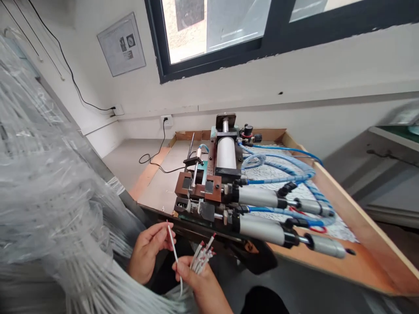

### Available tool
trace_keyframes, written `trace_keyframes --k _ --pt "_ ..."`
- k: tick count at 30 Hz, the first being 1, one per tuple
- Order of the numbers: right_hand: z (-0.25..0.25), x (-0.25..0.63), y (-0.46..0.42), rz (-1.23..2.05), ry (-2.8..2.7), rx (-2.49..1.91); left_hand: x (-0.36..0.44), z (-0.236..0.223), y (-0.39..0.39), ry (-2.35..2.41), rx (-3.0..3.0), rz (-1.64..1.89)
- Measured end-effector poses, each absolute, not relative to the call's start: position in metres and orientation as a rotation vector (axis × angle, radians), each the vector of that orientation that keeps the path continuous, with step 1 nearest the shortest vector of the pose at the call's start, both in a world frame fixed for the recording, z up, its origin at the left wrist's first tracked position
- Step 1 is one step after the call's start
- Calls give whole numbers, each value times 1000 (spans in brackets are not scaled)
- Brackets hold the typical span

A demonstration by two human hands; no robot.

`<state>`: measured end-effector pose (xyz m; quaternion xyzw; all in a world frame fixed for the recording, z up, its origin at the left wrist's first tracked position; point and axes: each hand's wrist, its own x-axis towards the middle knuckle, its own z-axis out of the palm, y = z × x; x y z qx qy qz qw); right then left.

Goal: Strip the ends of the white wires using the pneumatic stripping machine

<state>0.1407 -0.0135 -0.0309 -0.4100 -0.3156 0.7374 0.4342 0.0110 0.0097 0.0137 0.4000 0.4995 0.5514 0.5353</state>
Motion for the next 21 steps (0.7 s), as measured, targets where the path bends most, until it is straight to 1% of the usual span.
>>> trace_keyframes --k 9,14,16,21 --pt "-44 146 -24 2103 -681 -794 15 11 1 1168 655 1394" --pt "-42 154 -30 2157 -568 -681 16 11 -1 1159 621 1423" --pt "-41 155 -30 2143 -566 -675 20 12 -1 1144 664 1300" --pt "-34 148 -38 2015 -600 -755 37 13 -7 1106 958 840"
